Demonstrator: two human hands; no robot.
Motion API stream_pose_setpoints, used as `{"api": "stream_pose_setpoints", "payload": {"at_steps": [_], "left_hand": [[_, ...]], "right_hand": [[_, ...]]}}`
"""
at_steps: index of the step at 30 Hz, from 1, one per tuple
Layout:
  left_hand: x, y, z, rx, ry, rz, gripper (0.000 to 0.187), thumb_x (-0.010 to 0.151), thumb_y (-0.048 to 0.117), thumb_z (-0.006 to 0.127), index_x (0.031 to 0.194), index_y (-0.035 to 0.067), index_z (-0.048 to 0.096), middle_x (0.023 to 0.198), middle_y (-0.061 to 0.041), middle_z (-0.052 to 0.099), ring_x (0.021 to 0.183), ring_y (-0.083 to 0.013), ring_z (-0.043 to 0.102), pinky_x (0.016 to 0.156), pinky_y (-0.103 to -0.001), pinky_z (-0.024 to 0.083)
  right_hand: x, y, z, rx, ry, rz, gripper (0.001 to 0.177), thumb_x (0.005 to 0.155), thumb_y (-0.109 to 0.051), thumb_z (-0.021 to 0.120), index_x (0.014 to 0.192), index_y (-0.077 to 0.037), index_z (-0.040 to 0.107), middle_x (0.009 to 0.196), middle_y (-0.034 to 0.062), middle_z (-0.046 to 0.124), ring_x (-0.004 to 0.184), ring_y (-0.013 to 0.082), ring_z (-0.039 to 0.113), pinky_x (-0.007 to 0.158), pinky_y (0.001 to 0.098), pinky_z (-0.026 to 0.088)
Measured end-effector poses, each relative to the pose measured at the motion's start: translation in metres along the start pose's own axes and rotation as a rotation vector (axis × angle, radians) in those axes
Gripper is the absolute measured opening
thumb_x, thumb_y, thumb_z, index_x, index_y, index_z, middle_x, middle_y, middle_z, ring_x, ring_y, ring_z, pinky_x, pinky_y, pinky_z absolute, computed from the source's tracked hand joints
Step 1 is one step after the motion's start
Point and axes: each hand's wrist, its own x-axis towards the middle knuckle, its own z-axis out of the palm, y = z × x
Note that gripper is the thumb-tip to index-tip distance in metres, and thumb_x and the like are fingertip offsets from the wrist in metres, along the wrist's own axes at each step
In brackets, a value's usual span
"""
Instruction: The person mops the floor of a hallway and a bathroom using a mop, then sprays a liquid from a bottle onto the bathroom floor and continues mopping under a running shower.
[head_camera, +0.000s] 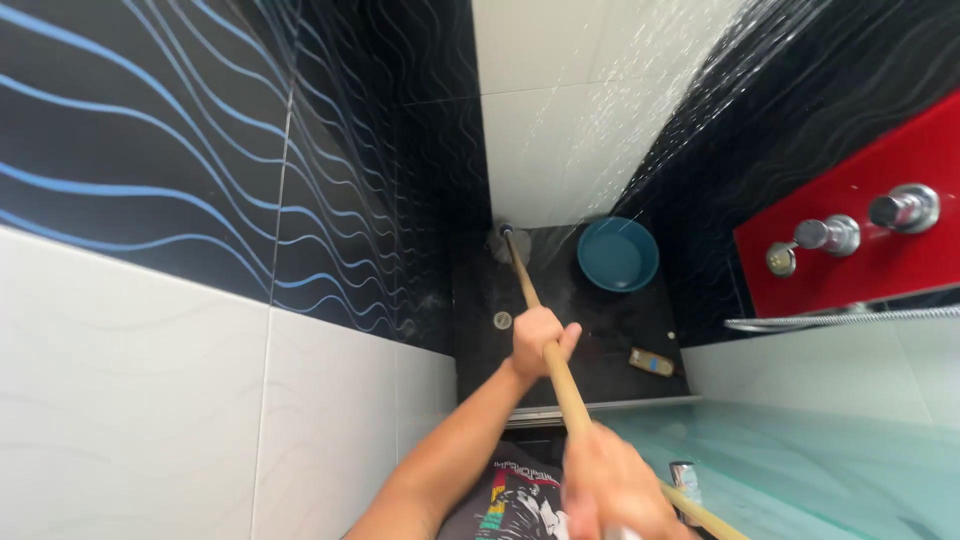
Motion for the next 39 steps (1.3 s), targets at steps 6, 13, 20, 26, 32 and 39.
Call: {"api": "stream_pose_setpoints", "payload": {"at_steps": [6,13,20,26,32,39], "left_hand": [[0.014,0.002,-0.01,-0.099,0.017,-0.236,0.02,0.08,0.006,0.079,0.073,0.004,0.059,0.077,-0.012,0.063,0.074,-0.0333,0.063,0.068,-0.043,0.051],[0.001,0.007,0.006,-0.137,0.125,-0.104,0.015,0.083,0.003,0.073,0.074,0.005,0.061,0.08,-0.011,0.065,0.079,-0.0336,0.064,0.075,-0.044,0.054],[0.01,0.042,0.008,-0.2,0.205,-0.016,0.029,0.083,-0.002,0.074,0.064,0.008,0.054,0.067,-0.008,0.058,0.057,-0.0285,0.058,0.054,-0.038,0.046],[-0.016,-0.023,0.011,-0.029,0.131,-0.286,0.014,0.085,0.002,0.074,0.078,0.005,0.062,0.078,-0.012,0.063,0.072,-0.0318,0.063,0.064,-0.042,0.051],[0.021,0.076,-0.004,-0.062,0.129,-0.018,0.033,0.08,-0.003,0.074,0.064,0.007,0.048,0.065,-0.01,0.049,0.06,-0.0306,0.051,0.056,-0.045,0.04],[-0.037,-0.033,0.022,-0.064,0.074,-0.239,0.023,0.087,0.006,0.073,0.073,0.006,0.055,0.074,-0.013,0.056,0.068,-0.0315,0.056,0.061,-0.043,0.046]], "right_hand": [[0.018,0.064,0.036,-0.115,-0.214,0.093,0.012,0.088,-0.013,0.069,0.077,-0.015,0.063,0.071,0.0045,0.066,0.068,0.026,0.064,0.065,0.0378,0.051],[0.076,-0.052,0.025,-0.197,0.27,-0.251,0.018,0.082,0.0,0.073,0.089,-0.007,0.058,0.081,0.0133,0.062,0.071,0.0313,0.063,0.068,0.0363,0.052],[0.08,-0.081,-0.024,-0.199,-0.317,0.12,0.017,0.081,-0.011,0.071,0.08,-0.003,0.056,0.072,0.0129,0.06,0.066,0.0353,0.062,0.064,0.0457,0.055],[0.085,-0.011,0.029,0.096,0.145,-0.2,0.019,0.086,0.005,0.072,0.077,-0.002,0.058,0.067,0.0087,0.055,0.059,0.0255,0.056,0.058,0.035,0.043],[0.081,-0.124,-0.048,0.002,0.011,-0.127,0.013,0.094,0.001,0.068,0.098,0.0,0.056,0.087,0.0096,0.062,0.075,0.0293,0.063,0.075,0.0401,0.057],[0.075,0.006,0.038,-0.078,0.105,-0.149,0.025,0.081,0.001,0.078,0.068,-0.004,0.057,0.065,0.0104,0.056,0.057,0.0282,0.057,0.056,0.0358,0.045]]}}
